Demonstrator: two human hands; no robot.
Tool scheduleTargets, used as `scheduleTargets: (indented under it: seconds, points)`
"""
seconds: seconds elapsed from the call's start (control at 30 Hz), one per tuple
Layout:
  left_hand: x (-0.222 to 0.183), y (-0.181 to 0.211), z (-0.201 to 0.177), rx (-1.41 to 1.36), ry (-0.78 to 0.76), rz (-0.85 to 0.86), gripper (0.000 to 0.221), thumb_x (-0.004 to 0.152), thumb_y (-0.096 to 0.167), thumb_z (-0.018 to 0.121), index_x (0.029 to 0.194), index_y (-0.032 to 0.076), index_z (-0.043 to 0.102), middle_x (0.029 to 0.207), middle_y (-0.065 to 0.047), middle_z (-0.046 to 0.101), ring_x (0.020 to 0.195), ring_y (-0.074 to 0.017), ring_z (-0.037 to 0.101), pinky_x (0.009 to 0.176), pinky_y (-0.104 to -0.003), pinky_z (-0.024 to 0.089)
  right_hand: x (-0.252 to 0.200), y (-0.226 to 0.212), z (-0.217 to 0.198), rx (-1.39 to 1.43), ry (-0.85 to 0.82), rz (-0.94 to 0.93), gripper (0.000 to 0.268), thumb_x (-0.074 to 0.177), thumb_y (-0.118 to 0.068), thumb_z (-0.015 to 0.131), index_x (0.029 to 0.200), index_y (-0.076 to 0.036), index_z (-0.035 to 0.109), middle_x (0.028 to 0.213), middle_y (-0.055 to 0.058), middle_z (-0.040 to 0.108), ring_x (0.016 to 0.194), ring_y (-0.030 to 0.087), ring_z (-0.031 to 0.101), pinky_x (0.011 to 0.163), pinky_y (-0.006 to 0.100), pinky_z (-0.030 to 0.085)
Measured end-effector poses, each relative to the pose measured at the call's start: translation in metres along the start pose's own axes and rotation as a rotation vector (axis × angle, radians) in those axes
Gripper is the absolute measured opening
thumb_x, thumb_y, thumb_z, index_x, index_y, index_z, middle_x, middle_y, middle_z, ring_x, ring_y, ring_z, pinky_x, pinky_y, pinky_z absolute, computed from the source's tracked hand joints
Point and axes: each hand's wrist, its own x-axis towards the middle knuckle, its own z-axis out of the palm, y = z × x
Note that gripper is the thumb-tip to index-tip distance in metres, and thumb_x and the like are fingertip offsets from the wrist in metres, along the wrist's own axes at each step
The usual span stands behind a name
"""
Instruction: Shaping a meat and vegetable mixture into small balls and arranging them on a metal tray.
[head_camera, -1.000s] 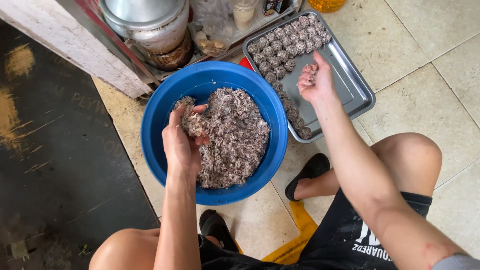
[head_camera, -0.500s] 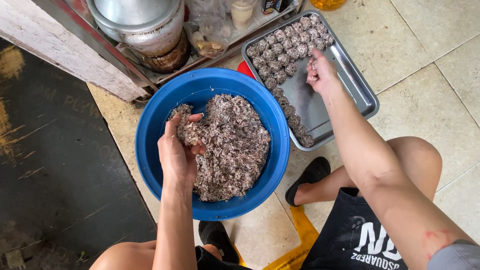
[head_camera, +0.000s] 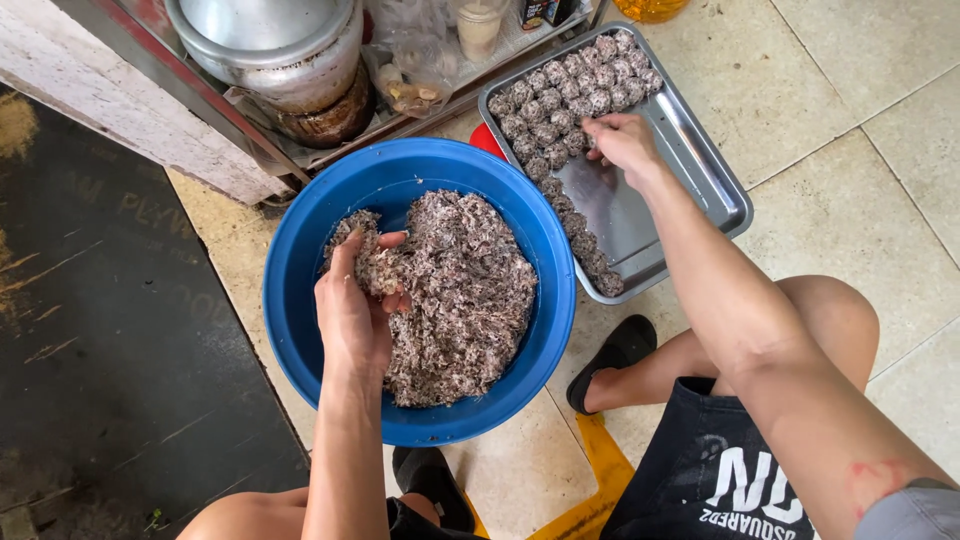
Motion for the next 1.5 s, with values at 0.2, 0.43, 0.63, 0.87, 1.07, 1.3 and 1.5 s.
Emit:
scheduleTargets:
  seconds: [0.2, 0.43, 0.63, 0.87, 1.07, 1.3, 1.5]
  points:
    - [-0.001, 0.003, 0.005, 0.0, 0.007, -0.01, 0.035, 0.101, 0.031, 0.055, 0.101, -0.001, 0.07, 0.083, -0.01, 0.074, 0.046, -0.0124, 0.045, 0.045, -0.031, 0.045, 0.023, 0.017, -0.006, 0.191, 0.063, -0.053, 0.027, 0.105, -0.021, 0.055, 0.121, -0.009, 0.072, 0.113, 0.004, 0.073, 0.08, 0.013, 0.07, 0.072, 0.031, 0.06]
    - [0.002, -0.002, 0.002, 0.066, 0.002, 0.002, 0.036, 0.101, 0.028, 0.052, 0.112, -0.001, 0.071, 0.091, -0.012, 0.076, 0.065, -0.0169, 0.069, 0.059, -0.033, 0.062, 0.02, 0.015, -0.004, 0.305, 0.107, -0.086, 0.033, 0.092, 0.004, 0.066, 0.122, -0.008, 0.071, 0.12, 0.011, 0.074, 0.104, 0.017, 0.072, 0.09, 0.031, 0.063]
    - [-0.001, -0.004, 0.005, 0.061, -0.05, 0.009, 0.033, 0.098, 0.023, 0.059, 0.124, 0.003, 0.064, 0.11, -0.008, 0.073, 0.086, -0.0227, 0.076, 0.071, -0.033, 0.066, 0.016, 0.025, -0.004, 0.613, 0.102, 0.022, 0.037, 0.089, 0.007, 0.062, 0.12, -0.01, 0.072, 0.121, 0.006, 0.07, 0.108, 0.019, 0.072, 0.091, 0.037, 0.064]
    - [0.01, -0.025, -0.014, 0.015, -0.105, 0.037, 0.037, 0.103, 0.026, 0.056, 0.127, -0.001, 0.065, 0.119, -0.016, 0.07, 0.098, -0.0244, 0.076, 0.084, -0.037, 0.065, -0.077, -0.03, 0.021, 0.556, 0.054, -0.397, 0.026, 0.099, -0.008, 0.067, 0.125, -0.009, 0.071, 0.108, 0.008, 0.072, 0.081, 0.011, 0.065, 0.062, 0.024, 0.055]
    - [0.01, -0.029, -0.011, -0.195, -0.173, -0.02, 0.051, 0.105, 0.04, 0.046, 0.131, -0.001, 0.062, 0.123, -0.016, 0.071, 0.107, -0.0226, 0.073, 0.095, -0.039, 0.06, -0.254, -0.108, 0.079, 0.203, -0.403, -0.877, 0.038, 0.092, -0.019, 0.077, 0.128, -0.008, 0.066, 0.115, 0.004, 0.066, 0.088, 0.008, 0.069, 0.067, 0.021, 0.06]
    - [-0.033, -0.003, -0.011, -0.064, -0.206, 0.043, 0.048, 0.099, 0.028, 0.053, 0.137, -0.001, 0.058, 0.121, -0.01, 0.068, 0.103, -0.0213, 0.072, 0.088, -0.035, 0.061, -0.258, -0.106, 0.094, 0.586, -0.514, -0.646, 0.038, 0.096, -0.023, 0.073, 0.13, -0.009, 0.064, 0.115, 0.006, 0.07, 0.096, 0.01, 0.07, 0.076, 0.024, 0.058]
    - [-0.028, -0.021, -0.013, 0.052, -0.312, 0.146, 0.047, 0.092, 0.007, 0.072, 0.134, -0.01, 0.062, 0.115, -0.014, 0.073, 0.097, -0.0175, 0.071, 0.086, -0.028, 0.06, -0.264, -0.107, 0.102, 0.286, -0.17, -0.707, 0.04, 0.104, -0.041, 0.064, 0.09, -0.006, 0.074, 0.079, -0.001, 0.071, 0.071, 0.004, 0.059, 0.06, 0.021, 0.045]
